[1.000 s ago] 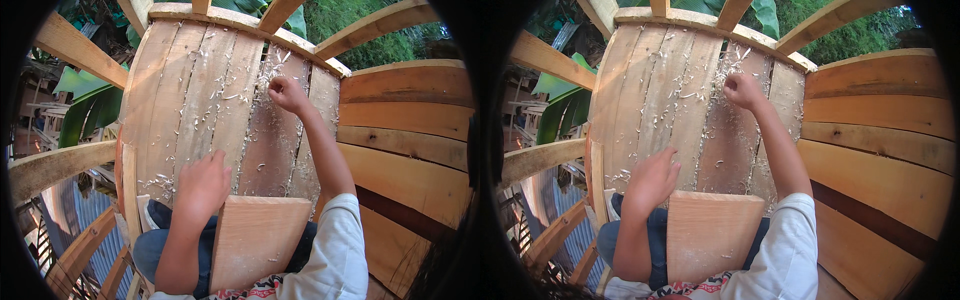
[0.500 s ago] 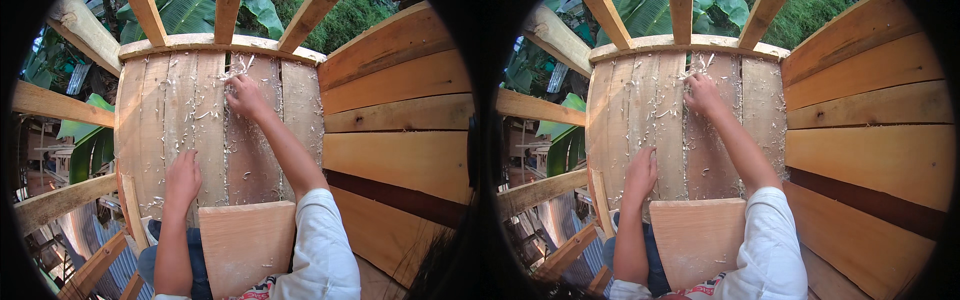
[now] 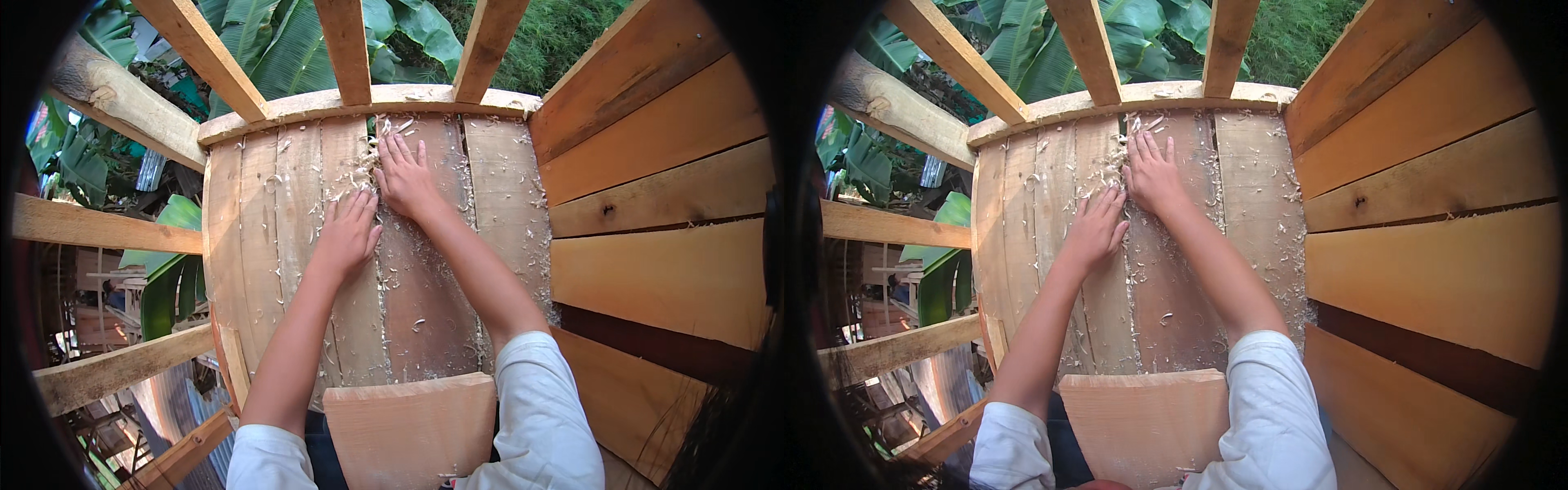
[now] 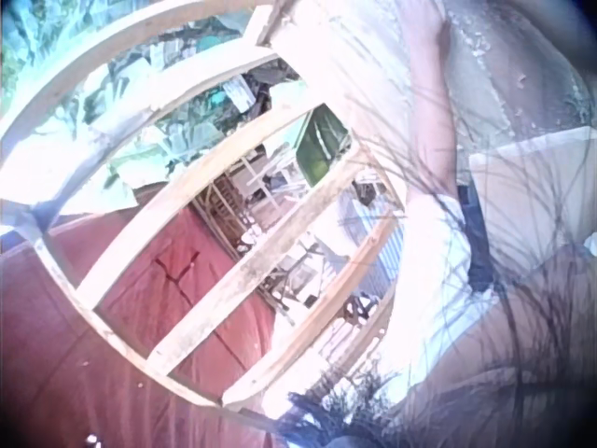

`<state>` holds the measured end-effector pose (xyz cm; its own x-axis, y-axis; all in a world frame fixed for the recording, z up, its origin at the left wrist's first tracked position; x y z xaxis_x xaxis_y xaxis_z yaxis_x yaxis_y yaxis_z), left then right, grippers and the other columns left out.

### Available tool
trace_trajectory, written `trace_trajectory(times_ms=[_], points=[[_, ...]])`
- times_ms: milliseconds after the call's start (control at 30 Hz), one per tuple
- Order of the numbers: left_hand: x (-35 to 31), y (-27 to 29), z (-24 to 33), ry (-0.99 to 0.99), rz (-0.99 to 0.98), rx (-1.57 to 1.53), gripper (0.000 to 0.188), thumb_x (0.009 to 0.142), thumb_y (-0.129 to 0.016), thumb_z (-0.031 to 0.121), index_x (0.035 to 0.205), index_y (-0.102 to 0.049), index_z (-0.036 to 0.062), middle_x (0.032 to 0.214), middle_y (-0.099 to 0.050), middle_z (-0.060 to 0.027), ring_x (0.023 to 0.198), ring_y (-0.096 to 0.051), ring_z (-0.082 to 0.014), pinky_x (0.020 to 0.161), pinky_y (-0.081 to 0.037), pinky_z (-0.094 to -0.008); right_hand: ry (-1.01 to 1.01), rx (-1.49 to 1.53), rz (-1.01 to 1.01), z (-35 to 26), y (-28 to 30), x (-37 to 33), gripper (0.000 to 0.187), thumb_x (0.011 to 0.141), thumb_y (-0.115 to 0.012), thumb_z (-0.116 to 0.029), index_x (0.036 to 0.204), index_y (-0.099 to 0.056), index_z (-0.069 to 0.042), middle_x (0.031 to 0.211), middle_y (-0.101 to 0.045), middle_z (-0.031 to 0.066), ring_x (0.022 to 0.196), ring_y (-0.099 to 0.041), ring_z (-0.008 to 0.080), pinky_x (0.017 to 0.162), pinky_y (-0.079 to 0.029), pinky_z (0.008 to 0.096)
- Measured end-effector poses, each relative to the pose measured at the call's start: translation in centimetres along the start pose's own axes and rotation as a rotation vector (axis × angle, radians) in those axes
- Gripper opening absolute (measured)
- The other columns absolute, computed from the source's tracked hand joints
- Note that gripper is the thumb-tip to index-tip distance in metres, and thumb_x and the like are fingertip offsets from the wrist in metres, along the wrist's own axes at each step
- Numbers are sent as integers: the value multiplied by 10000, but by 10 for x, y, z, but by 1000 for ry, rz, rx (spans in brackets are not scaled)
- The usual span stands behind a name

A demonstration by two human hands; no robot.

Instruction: The person is sitting on a wooden floor and using their hands to gather and remove wood shavings from the surface. They repeatedly sweep the debris into piles and then discard it.

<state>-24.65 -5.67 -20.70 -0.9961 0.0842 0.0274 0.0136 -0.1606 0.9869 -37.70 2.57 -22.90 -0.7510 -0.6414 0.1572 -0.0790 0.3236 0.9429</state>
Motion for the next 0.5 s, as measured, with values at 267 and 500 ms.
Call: trace_trajectory(times_ms=[267,500], points=[[50,33,-24,-63,174,-199,298,947,-538,165,1207,-606,36,1332,-582,-141,1200,-566,-337,1107,-360,-494,49,11,164,16,16,24,535,986,-463,-361,1445,-448,-86,1518,-411,166,1452,-327,317,1187,-191,570],[74,15,-40,-88,207,-77,396,938,-525,216,1304,-569,70,1400,-546,-103,1391,-422,-243,1151,-282,-505,158,7,85,7,15,8,473,940,-511,-320,1355,-534,-95,1491,-452,153,1431,-363,312,1181,-206,580]])
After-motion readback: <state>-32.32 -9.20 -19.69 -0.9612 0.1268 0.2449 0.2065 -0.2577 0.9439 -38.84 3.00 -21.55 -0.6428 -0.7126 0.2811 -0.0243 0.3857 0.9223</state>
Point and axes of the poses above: each hand's wrist, its own x-axis towards the middle knuckle, its own y-axis out of the back of the hand, z = x × y, the point moved 5 cm from there along x, towards the middle knuckle
